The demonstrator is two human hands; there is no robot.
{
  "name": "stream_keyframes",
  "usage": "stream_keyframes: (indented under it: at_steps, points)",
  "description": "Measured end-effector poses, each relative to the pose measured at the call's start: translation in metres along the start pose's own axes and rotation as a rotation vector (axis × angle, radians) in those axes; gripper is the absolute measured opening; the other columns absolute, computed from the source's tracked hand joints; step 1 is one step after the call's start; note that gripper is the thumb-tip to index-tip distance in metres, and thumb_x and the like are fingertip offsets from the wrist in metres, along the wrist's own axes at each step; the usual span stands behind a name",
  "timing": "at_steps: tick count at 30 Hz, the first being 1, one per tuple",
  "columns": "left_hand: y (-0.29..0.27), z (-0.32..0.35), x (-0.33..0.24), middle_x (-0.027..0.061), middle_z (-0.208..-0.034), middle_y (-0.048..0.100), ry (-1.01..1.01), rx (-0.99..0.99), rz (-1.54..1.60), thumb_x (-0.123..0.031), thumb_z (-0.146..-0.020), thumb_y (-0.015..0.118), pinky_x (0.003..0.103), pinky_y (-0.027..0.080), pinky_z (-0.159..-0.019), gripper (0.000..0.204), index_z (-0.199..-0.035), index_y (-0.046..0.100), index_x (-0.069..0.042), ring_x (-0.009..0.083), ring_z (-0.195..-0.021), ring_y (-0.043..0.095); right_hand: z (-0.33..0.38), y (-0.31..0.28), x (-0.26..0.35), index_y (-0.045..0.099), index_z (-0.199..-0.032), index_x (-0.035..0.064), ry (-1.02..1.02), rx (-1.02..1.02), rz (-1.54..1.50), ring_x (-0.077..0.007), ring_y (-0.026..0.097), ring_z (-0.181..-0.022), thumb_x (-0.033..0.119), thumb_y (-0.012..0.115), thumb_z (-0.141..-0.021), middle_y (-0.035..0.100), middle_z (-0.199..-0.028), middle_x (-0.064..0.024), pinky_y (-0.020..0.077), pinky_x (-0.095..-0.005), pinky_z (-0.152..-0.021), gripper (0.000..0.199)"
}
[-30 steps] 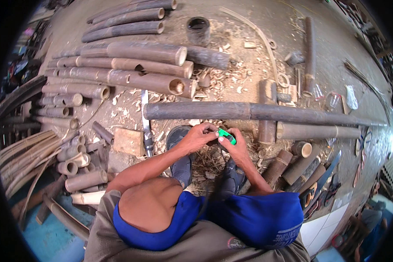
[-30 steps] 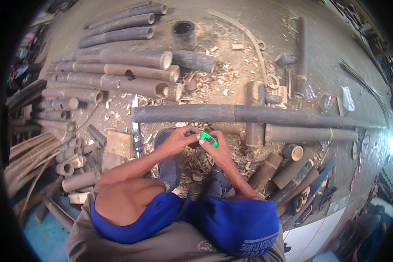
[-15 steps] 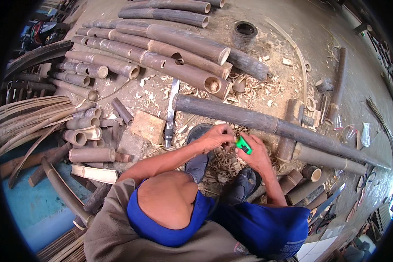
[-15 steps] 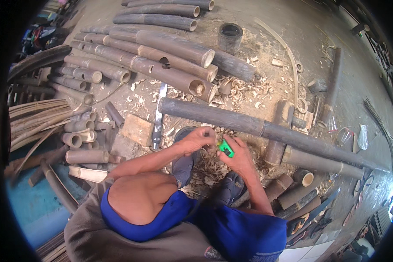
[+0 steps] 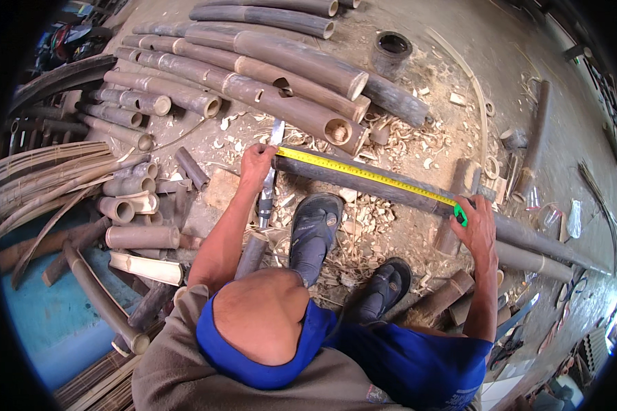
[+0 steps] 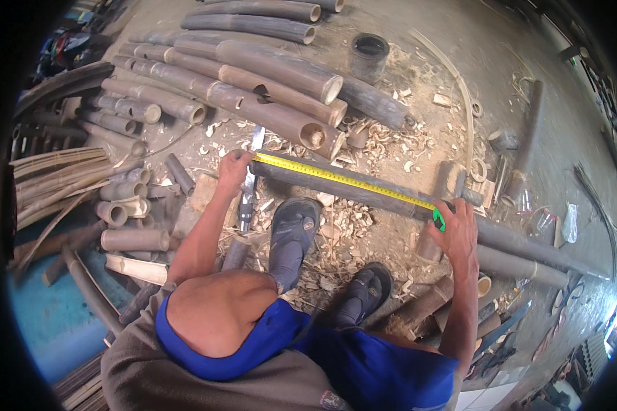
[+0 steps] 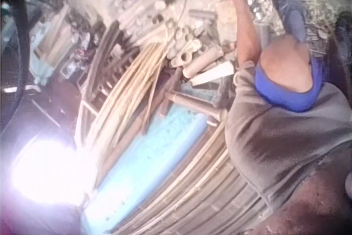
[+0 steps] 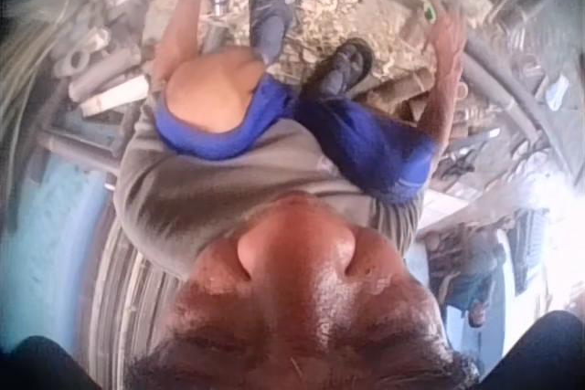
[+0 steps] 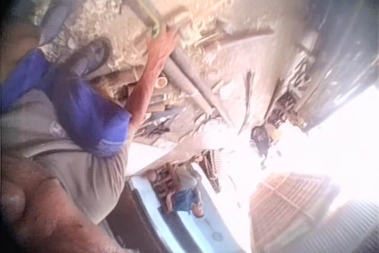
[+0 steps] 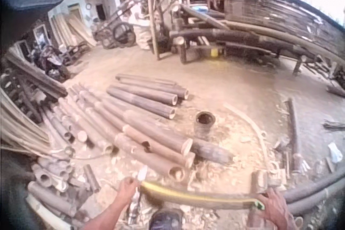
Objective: The person measures bamboo poles with a tape measure and cuts them with a hand saw. They repeatedly measure, mark, and saw through the poles, then place the cut pieces aside.
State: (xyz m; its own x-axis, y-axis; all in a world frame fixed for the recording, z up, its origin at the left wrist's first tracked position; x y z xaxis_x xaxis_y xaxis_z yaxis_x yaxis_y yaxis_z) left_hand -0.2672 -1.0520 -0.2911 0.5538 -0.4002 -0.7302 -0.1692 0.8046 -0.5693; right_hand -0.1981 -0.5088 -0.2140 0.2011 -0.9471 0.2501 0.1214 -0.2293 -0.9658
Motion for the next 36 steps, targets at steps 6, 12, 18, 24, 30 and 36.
stream_keyframes:
  at_steps: [6,12,18,24,30,36]
  points:
    - [0.002,-0.004,0.01,0.007,-0.078,0.069,0.093,0.082,-0.012,-0.029,-0.094,0.074,0.033,0.047,-0.068,0.034,-0.096,0.074,0.005,0.014,-0.073,0.058,-0.004,-0.003,-0.014,0.071,-0.126,0.0185,-0.028,0.013,0.031,-0.0376,0.057,-0.109,0.025,0.081,-0.08,0.058,-0.113,-0.0163,0.0513,-0.0493,-0.092,0.048]
    - [0.015,0.019,-0.026,0.0214,-0.117,0.069,0.634,-0.243,-0.513,-0.036,-0.094,0.072,0.048,0.048,-0.099,0.042,-0.117,0.073,-0.001,0.0363,-0.112,0.064,-0.004,-0.002,-0.01,0.071,-0.126,0.0245,0.021,0.034,0.043,-0.0361,0.057,-0.108,0.028,0.079,-0.082,0.055,-0.111,-0.0147,0.0517,-0.0489,-0.093,0.045]
    - [0.1,0.079,-0.089,0.0205,-0.124,0.068,0.923,0.16,-0.419,-0.041,-0.093,0.073,0.05,0.045,-0.106,0.052,-0.127,0.068,-0.002,0.0372,-0.12,0.062,0.0,-0.004,-0.006,0.071,-0.125,0.0256,0.044,0.002,0.043,-0.0359,0.057,-0.109,0.028,0.079,-0.082,0.055,-0.111,-0.0141,0.0523,-0.049,-0.094,0.044]
    - [0.182,0.123,-0.122,0.0204,-0.12,0.072,0.988,0.479,-0.452,-0.044,-0.093,0.072,0.051,0.046,-0.104,0.057,-0.127,0.069,0.002,0.0383,-0.117,0.064,-0.001,-0.004,-0.004,0.07,-0.127,0.0237,0.047,0.021,0.048,-0.0371,0.057,-0.11,0.027,0.08,-0.081,0.055,-0.113,-0.0159,0.0522,-0.0495,-0.095,0.048]
    - [0.211,0.129,-0.124,0.0179,-0.11,0.075,0.94,0.468,-0.512,-0.047,-0.09,0.068,0.049,0.04,-0.105,0.055,-0.117,0.074,0.0,0.035,-0.111,0.067,0.0,-0.003,-0.005,0.07,-0.128,0.0232,0.047,0.008,0.044,-0.0373,0.057,-0.11,0.026,0.08,-0.081,0.055,-0.114,-0.0168,0.052,-0.0496,-0.094,0.048]
    - [0.217,0.128,-0.121,0.0163,-0.111,0.075,0.889,0.451,-0.531,-0.048,-0.088,0.069,0.051,0.036,-0.108,0.053,-0.114,0.076,-0.003,0.0328,-0.113,0.066,0.002,-0.002,-0.006,0.07,-0.127,0.023,0.053,0.006,0.032,-0.0367,0.057,-0.112,0.026,0.08,-0.081,0.056,-0.115,-0.0165,0.0518,-0.0492,-0.095,0.048]
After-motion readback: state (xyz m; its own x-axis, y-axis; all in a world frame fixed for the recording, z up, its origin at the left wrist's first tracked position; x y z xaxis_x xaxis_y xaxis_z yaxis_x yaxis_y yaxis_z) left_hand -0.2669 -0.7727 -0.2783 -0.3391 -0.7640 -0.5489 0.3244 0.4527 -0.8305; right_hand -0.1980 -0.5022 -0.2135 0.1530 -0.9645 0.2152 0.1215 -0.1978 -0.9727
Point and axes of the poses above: each hand's wrist, its own z-axis away from the middle knuckle, its own y-axis out of the palm, x = y × z, the point moved 3 cm from there along -z, towards the middle knuckle
